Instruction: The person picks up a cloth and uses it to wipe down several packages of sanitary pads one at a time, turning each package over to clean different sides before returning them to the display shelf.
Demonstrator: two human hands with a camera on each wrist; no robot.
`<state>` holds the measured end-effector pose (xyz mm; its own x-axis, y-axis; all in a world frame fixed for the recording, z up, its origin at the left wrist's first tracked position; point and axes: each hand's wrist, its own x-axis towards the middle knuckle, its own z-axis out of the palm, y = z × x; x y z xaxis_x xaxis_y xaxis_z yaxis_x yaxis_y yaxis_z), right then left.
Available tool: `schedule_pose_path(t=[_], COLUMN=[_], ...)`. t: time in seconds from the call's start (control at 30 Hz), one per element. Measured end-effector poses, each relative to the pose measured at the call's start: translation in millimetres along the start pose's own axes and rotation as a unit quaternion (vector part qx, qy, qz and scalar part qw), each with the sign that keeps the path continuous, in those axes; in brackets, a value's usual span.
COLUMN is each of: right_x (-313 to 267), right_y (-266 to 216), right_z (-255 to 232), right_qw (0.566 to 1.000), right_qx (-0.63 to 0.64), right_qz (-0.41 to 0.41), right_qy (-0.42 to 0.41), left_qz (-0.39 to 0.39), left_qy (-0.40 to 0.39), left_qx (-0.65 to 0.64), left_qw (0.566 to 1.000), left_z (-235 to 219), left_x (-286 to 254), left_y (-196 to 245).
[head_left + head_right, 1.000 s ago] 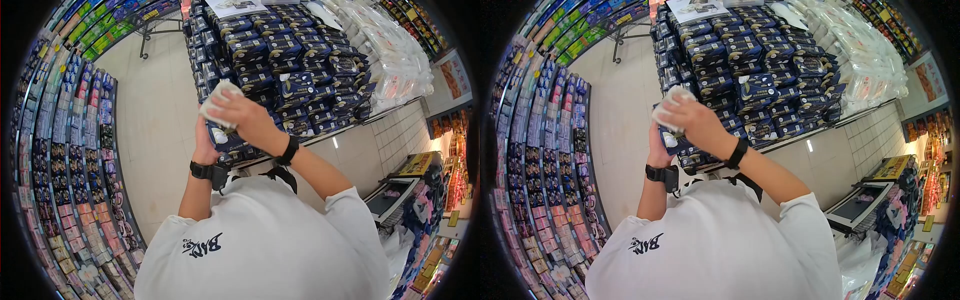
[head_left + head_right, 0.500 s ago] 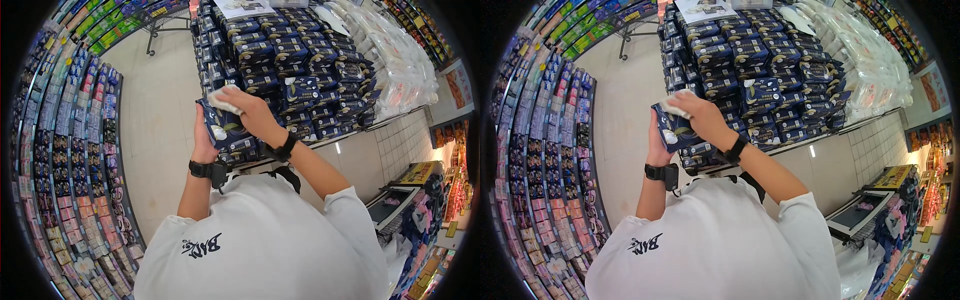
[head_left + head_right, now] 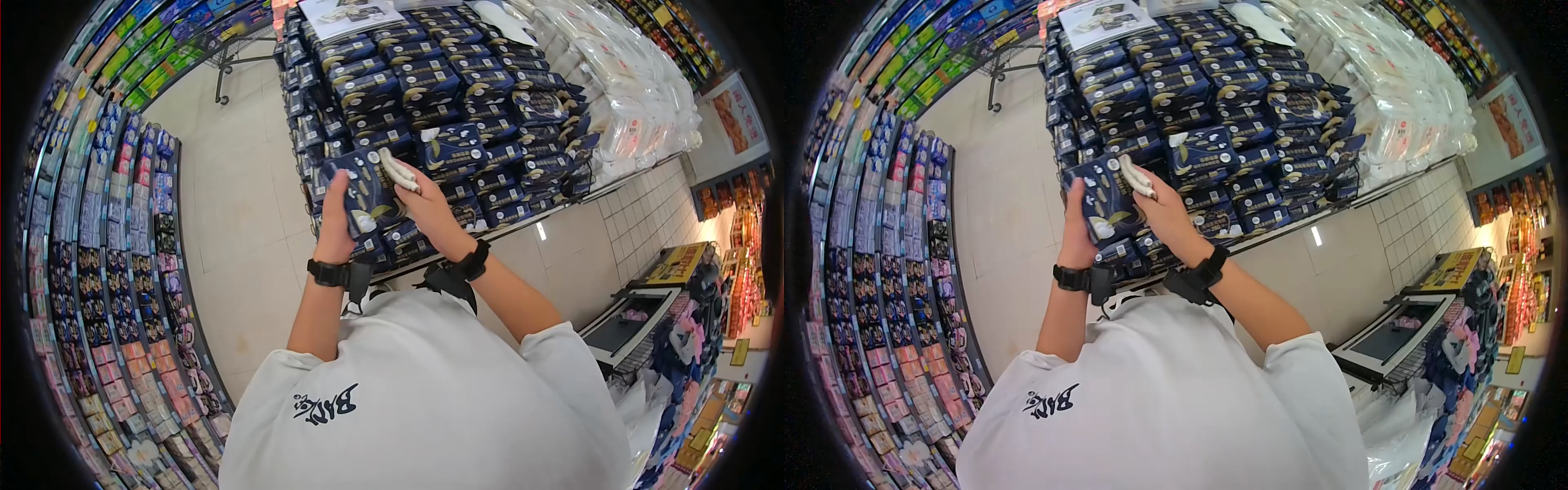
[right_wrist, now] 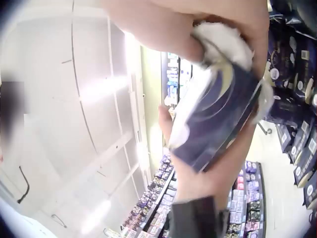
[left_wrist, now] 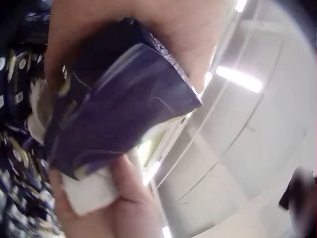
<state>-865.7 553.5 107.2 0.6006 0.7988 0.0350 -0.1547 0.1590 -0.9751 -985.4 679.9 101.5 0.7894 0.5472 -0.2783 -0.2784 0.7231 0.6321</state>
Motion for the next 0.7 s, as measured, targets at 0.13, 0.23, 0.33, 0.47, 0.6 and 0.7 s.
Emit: schedule_pose_path(t=[0.13,0.23,0.33,0.47,0.6,0.7], right_x=[-13.8,-30.5,-47.5,-11.2,-8.8,-52.9], right_y=[-27.8,-44.3,-52.5,-67.8,-70.1,-81.5], right_z=[-31.0,-49.8,-64.2,-126.4,-161.8,-178.3], right_qw=[0.993,0.969,0.893,0.827,0.853,0.833], right_qx=[-0.096,-0.209,-0.386,-0.449,-0.412,-0.433], right_qz=[-0.021,-0.129,-0.232,-0.336,-0.319,-0.333], right_qy=[0.064,0.028,0.005,0.029,-0.004,-0.087], left_qz=[0.096,0.047,0.02,0.013,0.001,-0.151], left_qy=[0.081,0.065,-0.007,-0.02,-0.006,-0.121], left_qx=[0.222,0.159,0.153,0.2,0.106,0.039], left_qw=[0.967,0.984,0.988,0.979,0.994,0.98], left_z=[13.5,37.3,51.5,94.6,115.3,124.0], left_x=[30.5,31.5,38.6,46.9,52.8,59.3], left_y=[-23.3,-43.6,-69.3,-100.0,-127.0,-114.8])
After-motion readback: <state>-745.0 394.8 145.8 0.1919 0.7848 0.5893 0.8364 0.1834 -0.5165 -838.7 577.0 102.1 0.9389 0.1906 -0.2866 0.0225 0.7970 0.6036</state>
